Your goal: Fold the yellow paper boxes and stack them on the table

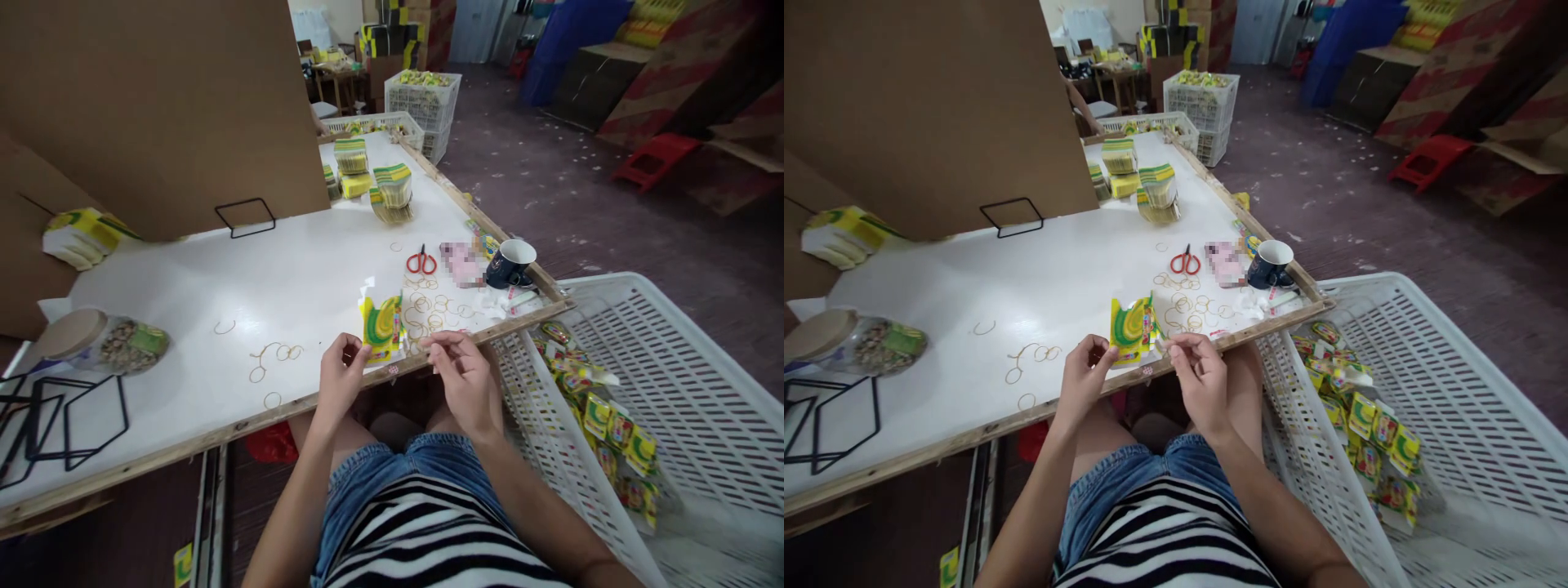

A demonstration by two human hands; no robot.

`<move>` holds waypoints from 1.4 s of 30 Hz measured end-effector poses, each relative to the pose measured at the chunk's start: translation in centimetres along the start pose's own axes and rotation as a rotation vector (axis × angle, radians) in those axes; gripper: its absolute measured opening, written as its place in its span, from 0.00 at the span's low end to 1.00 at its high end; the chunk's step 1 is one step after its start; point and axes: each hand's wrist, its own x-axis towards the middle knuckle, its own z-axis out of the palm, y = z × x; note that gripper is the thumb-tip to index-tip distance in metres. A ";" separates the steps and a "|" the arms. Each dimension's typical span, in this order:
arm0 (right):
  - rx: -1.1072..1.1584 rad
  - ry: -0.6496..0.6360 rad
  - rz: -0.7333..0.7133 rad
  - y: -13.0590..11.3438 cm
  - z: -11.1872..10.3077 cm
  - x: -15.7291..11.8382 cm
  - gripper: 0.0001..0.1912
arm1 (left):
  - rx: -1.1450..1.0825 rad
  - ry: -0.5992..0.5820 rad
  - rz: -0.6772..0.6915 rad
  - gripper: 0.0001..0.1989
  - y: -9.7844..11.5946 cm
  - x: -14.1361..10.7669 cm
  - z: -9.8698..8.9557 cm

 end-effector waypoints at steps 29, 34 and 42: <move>0.056 -0.129 0.074 -0.4 1.1 -0.8 0.15 | -0.578 -0.212 -0.111 0.22 1.0 -4.0 1.6; 0.011 -0.331 0.022 -0.6 -0.2 0.0 0.20 | -0.559 -0.338 -0.044 0.34 1.5 -4.5 0.3; -0.126 -0.534 -0.081 -0.9 -1.8 0.7 0.11 | -0.692 -0.517 -0.111 0.21 0.9 -5.0 -0.2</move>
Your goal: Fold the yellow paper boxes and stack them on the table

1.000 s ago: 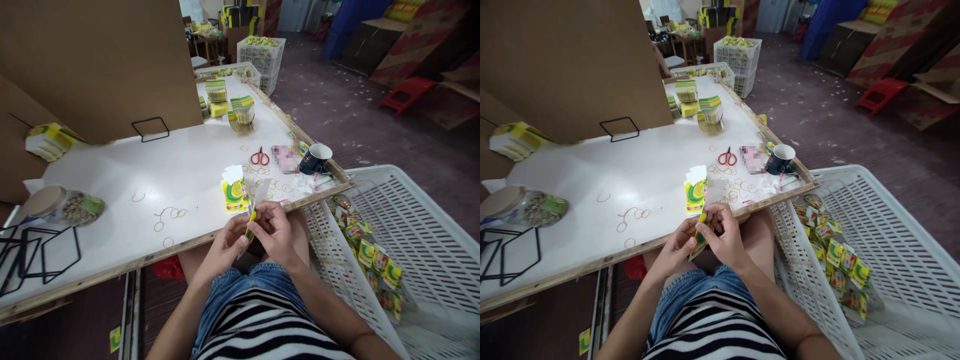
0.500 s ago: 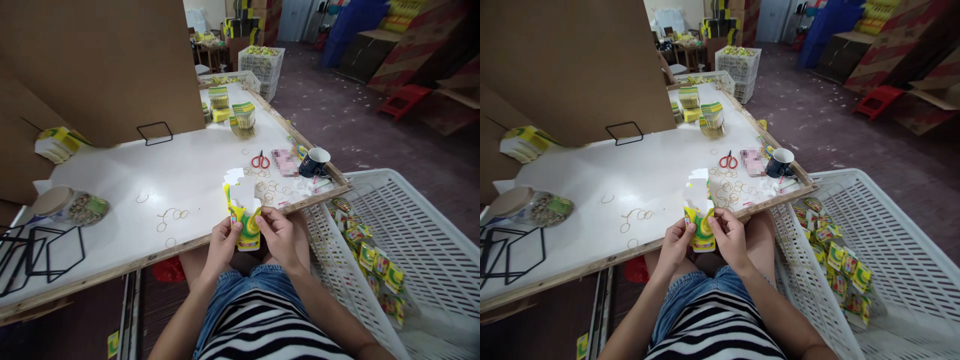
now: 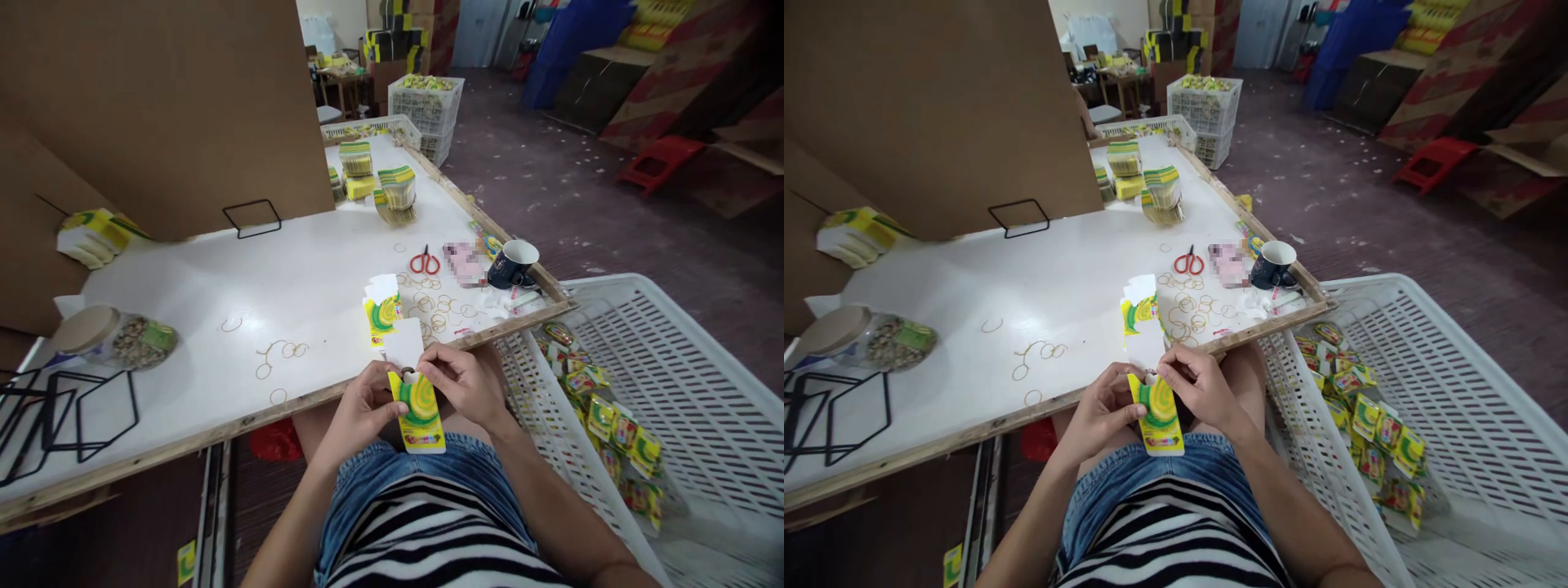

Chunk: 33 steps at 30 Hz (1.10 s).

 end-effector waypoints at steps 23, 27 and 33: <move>-0.240 -0.055 0.209 -0.8 0.5 1.7 0.16 | 0.134 0.154 0.038 0.25 0.0 0.7 0.1; -0.172 0.002 0.106 -0.5 0.7 1.6 0.12 | 0.081 0.199 0.041 0.26 0.2 0.7 0.3; 0.134 0.224 0.112 0.9 -0.1 0.3 0.14 | 0.308 0.230 0.133 0.23 -0.1 2.0 0.7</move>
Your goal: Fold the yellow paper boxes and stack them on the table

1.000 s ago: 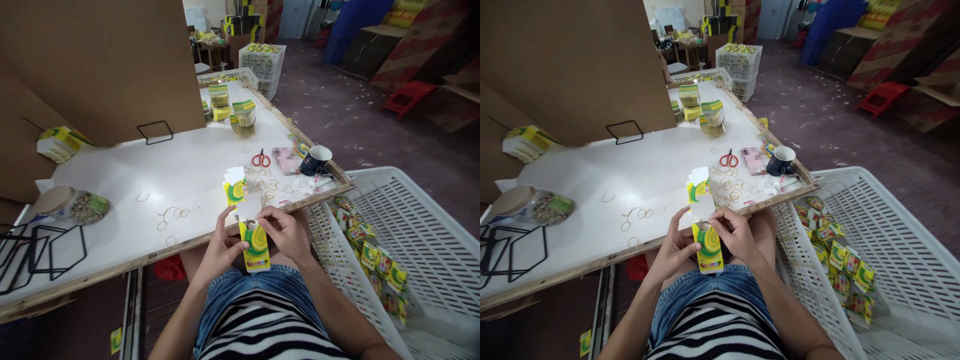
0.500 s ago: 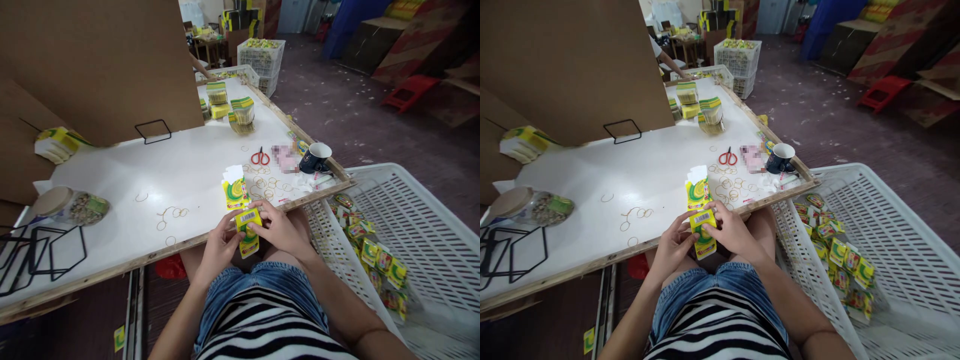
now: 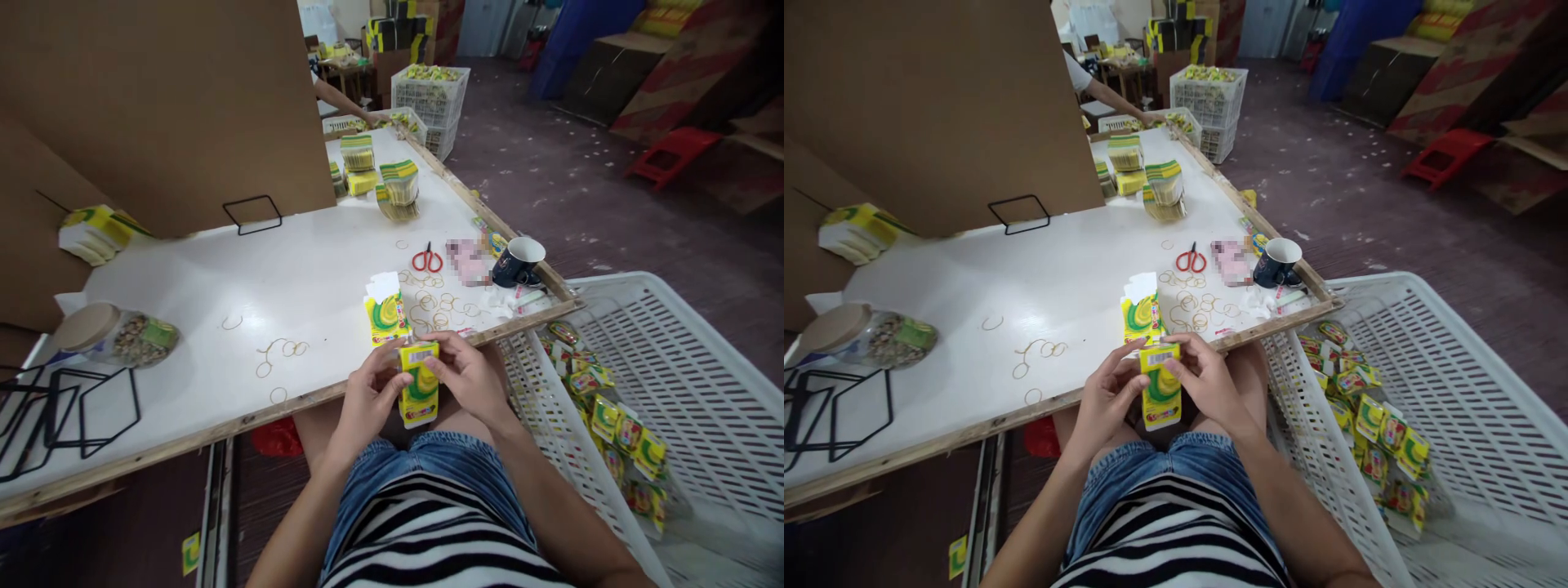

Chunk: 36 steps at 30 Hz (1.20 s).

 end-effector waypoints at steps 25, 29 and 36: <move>-0.046 0.172 -0.246 -0.6 3.5 -0.5 0.13 | 0.043 -0.131 0.049 0.10 0.0 -1.9 0.0; 0.080 0.122 -0.208 -0.8 3.8 -1.1 0.11 | -0.333 -0.240 -0.076 0.24 -0.7 -0.6 0.5; 0.061 0.299 -0.191 -0.9 3.9 -1.2 0.14 | -0.434 0.005 -0.252 0.22 -1.3 0.3 1.0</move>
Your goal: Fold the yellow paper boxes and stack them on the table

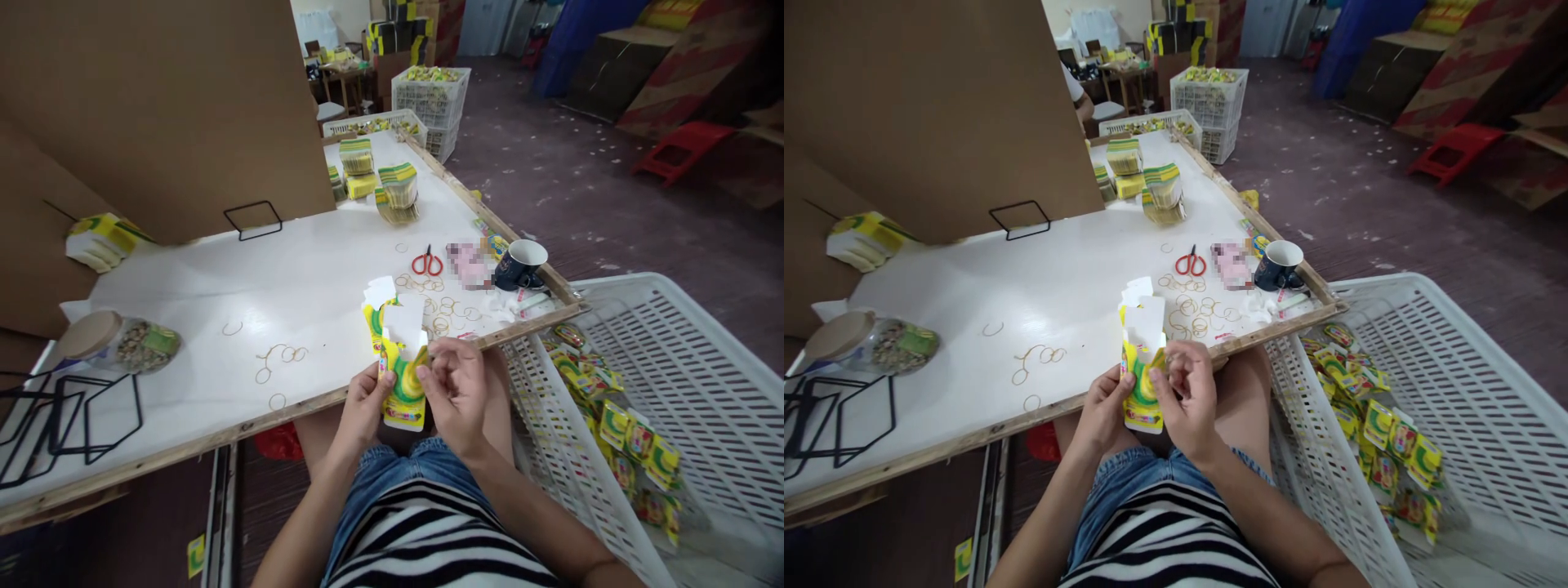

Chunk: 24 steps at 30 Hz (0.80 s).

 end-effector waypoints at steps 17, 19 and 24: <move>0.068 -0.431 0.214 1.5 -2.8 2.0 0.13 | 0.361 -0.127 0.139 0.27 2.3 -1.2 -1.5; 0.024 -0.492 0.214 1.3 -3.2 2.2 0.10 | 0.331 -0.134 0.084 0.22 2.7 -1.3 -1.7; 0.000 -0.584 0.231 0.7 -3.7 2.5 0.15 | 0.241 -0.268 -0.020 0.27 3.6 -1.5 -1.6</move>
